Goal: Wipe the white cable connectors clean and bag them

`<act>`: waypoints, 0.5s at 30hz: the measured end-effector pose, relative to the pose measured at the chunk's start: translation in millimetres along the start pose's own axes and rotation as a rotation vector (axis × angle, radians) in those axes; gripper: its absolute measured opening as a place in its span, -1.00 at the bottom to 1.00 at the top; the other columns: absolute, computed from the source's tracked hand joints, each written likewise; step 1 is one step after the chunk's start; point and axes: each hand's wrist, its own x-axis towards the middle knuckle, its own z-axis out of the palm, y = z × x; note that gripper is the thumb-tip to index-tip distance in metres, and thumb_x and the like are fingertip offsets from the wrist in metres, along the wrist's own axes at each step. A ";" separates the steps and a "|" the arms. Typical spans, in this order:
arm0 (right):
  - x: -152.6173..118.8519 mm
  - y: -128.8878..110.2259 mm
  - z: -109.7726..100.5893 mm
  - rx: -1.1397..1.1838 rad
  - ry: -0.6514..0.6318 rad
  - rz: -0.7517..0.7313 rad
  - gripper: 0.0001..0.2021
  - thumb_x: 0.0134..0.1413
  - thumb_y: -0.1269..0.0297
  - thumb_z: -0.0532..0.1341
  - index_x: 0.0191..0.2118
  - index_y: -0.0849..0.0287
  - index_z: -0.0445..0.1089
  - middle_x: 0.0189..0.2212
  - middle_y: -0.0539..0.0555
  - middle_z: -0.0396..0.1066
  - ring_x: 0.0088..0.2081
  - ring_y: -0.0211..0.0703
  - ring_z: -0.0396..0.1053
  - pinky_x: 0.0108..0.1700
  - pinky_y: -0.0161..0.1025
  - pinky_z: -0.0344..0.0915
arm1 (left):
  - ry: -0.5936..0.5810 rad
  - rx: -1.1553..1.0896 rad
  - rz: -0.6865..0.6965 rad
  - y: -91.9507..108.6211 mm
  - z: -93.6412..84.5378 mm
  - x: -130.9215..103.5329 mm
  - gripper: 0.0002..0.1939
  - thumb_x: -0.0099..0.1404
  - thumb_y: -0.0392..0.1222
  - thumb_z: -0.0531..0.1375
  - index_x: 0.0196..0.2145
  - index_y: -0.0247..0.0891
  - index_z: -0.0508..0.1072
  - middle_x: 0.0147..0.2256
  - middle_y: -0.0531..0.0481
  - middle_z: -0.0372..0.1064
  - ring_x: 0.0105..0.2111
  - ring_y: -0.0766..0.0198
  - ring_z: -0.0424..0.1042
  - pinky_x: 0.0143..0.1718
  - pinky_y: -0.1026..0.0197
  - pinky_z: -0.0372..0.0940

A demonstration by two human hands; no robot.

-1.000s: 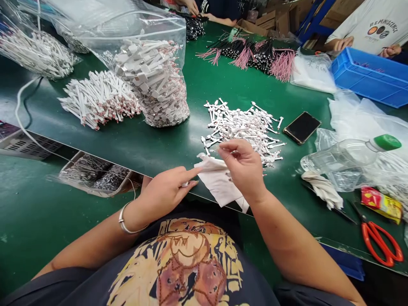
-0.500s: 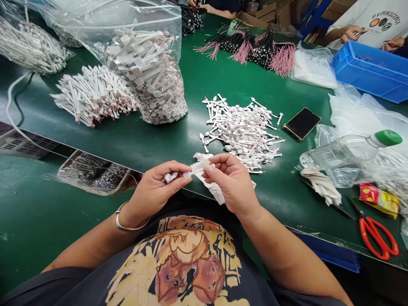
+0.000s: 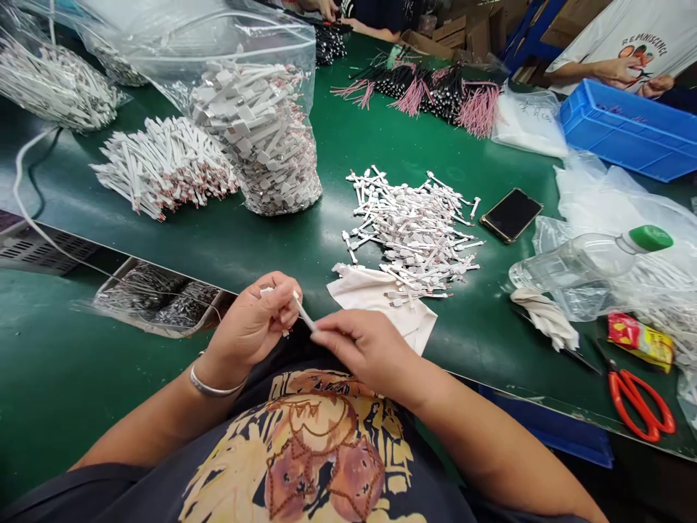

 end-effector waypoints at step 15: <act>19.9 36.9 -25.3 -0.736 0.283 -0.049 -0.72 0.26 0.25 0.04 0.00 0.20 0.36 -0.24 0.14 0.49 -0.25 -0.08 0.37 -0.21 -0.17 0.27 | 0.083 -0.413 -0.258 10.2 -12.5 7.0 -0.95 0.21 -0.33 0.16 -0.41 -0.31 0.34 -0.52 0.07 0.26 -0.58 0.44 0.29 -0.59 0.39 0.26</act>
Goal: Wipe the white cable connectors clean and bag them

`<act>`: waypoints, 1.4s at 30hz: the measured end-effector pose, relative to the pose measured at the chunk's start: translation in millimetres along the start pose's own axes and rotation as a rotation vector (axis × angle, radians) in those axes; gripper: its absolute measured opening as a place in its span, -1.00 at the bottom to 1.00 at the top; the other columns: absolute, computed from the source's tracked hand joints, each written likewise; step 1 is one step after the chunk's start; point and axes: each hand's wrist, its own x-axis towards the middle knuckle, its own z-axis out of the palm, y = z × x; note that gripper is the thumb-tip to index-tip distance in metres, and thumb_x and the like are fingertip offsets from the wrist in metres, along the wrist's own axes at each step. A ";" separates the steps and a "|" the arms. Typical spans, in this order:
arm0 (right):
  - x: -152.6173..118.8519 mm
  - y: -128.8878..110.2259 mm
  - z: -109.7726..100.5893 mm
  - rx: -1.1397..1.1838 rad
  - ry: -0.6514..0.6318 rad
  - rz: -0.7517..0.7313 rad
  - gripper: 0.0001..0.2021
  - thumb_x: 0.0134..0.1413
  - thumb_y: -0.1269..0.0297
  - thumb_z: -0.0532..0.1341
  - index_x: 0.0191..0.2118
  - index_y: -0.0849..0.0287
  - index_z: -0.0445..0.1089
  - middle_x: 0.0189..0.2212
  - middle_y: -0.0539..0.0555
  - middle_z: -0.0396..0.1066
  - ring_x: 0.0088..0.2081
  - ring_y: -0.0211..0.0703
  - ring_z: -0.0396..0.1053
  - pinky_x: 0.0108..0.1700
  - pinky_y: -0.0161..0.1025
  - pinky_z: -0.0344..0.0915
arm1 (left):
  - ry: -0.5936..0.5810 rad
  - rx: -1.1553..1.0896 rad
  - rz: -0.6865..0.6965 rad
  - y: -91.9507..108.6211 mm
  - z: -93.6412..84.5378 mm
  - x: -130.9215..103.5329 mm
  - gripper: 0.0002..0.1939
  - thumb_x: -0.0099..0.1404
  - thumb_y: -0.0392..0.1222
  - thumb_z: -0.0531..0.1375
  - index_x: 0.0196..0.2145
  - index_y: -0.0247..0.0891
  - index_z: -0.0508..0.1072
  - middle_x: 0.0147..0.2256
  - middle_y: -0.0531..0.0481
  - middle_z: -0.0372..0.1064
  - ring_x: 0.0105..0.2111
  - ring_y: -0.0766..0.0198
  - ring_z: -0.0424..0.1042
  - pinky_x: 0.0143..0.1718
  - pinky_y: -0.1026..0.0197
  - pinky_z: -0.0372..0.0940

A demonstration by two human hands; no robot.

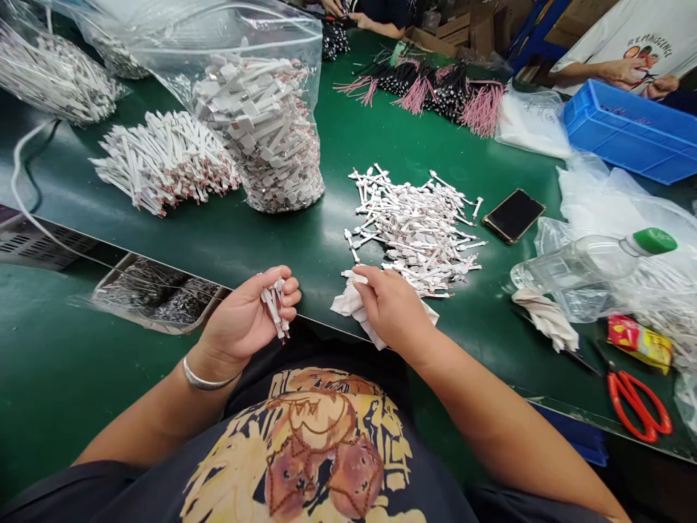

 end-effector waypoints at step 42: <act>3.0 -33.8 -17.9 0.080 0.231 -0.395 -0.78 0.08 0.45 0.24 -0.12 0.17 0.33 -0.30 0.08 0.46 -0.25 -0.14 0.32 -0.16 -0.15 0.24 | -0.144 0.500 0.234 -17.7 6.4 -6.6 -0.83 0.19 -0.15 0.28 -0.27 -0.25 0.46 -0.60 0.17 0.08 -0.63 0.54 0.04 -0.65 0.45 -0.05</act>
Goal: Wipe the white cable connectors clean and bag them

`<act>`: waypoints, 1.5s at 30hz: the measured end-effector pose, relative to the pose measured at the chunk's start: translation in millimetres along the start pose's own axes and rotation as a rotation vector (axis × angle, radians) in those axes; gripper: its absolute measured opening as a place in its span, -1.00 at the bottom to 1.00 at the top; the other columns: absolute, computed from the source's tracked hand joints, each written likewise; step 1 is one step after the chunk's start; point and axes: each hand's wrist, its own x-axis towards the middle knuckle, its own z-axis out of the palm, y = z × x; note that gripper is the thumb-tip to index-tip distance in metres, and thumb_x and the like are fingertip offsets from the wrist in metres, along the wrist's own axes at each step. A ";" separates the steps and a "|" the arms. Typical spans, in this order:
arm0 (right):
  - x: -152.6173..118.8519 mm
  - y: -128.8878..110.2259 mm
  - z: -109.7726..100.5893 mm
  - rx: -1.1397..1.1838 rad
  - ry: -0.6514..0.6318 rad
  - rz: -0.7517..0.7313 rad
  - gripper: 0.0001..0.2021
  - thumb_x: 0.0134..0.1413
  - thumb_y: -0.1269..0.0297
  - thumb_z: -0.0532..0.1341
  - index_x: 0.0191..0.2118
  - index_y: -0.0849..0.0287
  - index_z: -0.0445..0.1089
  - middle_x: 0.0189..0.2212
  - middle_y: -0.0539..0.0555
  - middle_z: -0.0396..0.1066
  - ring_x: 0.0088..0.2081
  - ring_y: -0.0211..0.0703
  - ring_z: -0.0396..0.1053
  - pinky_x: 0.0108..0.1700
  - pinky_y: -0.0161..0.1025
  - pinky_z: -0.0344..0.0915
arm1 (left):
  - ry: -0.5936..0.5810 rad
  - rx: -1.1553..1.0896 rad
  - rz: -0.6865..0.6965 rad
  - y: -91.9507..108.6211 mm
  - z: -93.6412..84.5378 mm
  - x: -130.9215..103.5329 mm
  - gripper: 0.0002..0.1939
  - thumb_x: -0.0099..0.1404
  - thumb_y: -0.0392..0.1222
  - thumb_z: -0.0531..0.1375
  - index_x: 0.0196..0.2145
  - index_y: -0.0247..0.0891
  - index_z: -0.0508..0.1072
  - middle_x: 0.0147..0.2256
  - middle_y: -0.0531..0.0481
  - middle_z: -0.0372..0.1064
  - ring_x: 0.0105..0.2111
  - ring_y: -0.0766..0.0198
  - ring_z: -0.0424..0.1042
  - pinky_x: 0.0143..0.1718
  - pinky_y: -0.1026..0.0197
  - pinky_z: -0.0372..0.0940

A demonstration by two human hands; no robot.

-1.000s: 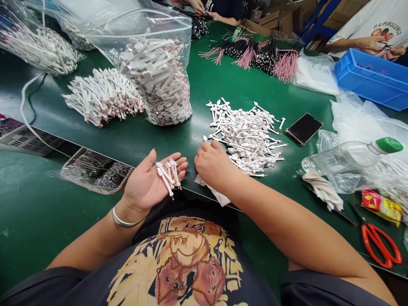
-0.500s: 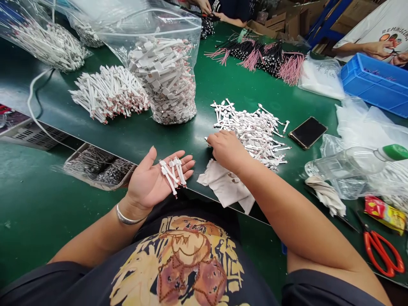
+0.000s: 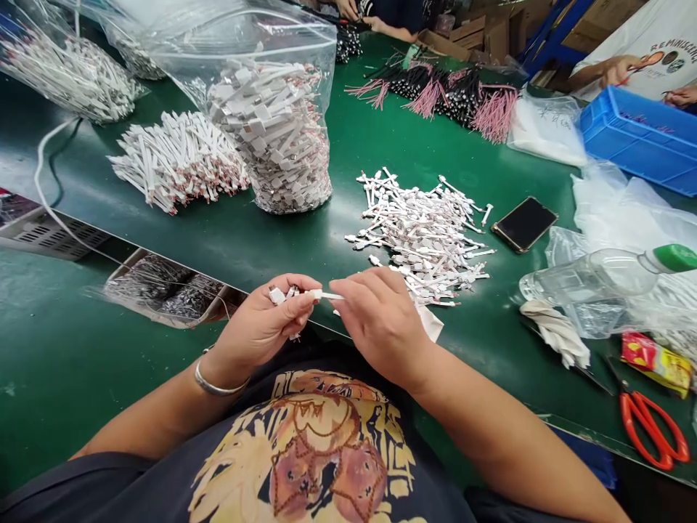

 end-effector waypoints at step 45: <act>53.1 85.3 26.1 -0.586 -0.476 0.041 -0.82 0.13 0.47 0.09 -0.33 0.27 0.45 -0.33 0.28 0.42 -0.23 0.06 0.23 -0.30 -0.10 0.02 | 0.267 -0.077 0.064 5.3 -2.2 -1.5 -0.73 0.11 -0.14 0.33 -0.46 -0.28 0.29 -0.65 0.16 0.17 -0.67 0.52 0.09 -0.72 0.49 -0.07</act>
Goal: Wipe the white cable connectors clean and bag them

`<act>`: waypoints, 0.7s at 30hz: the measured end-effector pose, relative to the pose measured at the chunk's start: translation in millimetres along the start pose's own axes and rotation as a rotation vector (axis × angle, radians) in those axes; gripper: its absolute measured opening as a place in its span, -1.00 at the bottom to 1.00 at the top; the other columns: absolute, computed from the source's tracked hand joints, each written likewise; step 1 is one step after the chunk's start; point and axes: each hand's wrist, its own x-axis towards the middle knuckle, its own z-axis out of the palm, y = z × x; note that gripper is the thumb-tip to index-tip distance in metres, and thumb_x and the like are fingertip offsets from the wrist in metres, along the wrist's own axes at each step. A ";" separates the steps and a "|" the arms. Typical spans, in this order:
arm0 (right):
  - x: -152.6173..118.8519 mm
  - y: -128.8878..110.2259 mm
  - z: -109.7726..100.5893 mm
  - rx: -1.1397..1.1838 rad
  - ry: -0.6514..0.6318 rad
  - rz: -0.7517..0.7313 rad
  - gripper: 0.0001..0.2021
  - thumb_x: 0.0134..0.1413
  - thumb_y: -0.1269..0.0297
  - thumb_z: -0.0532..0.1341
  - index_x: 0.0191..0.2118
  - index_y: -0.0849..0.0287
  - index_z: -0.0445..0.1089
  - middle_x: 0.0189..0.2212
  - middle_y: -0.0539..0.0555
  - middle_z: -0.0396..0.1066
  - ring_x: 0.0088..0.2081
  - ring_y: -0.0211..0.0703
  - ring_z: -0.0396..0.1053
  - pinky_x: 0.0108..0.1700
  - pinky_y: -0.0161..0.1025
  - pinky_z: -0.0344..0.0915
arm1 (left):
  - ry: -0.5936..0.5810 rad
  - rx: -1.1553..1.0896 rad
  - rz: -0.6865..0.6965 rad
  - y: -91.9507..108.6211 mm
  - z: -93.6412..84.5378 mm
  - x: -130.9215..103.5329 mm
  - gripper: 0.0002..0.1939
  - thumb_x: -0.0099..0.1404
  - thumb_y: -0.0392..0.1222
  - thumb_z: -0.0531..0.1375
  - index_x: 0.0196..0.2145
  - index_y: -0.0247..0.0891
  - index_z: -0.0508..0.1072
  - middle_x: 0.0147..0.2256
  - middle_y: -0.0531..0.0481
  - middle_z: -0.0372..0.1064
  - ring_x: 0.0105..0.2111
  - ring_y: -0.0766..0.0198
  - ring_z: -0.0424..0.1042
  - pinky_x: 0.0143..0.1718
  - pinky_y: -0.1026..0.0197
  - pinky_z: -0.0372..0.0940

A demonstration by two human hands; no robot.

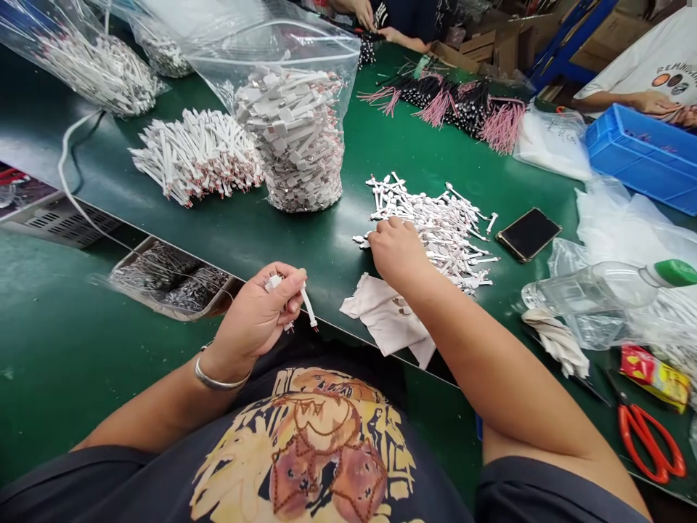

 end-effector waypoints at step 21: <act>-67.9 -65.1 -38.7 0.382 0.463 -0.150 -0.80 0.13 0.44 0.17 -0.12 0.09 0.34 -0.25 0.04 0.49 -0.18 -0.10 0.32 -0.11 -0.13 0.18 | -0.161 0.306 0.065 3.9 4.0 -6.1 -0.82 0.12 -0.16 0.33 -0.33 -0.28 0.47 -0.54 0.10 0.26 -0.60 0.49 0.13 -0.61 0.39 0.03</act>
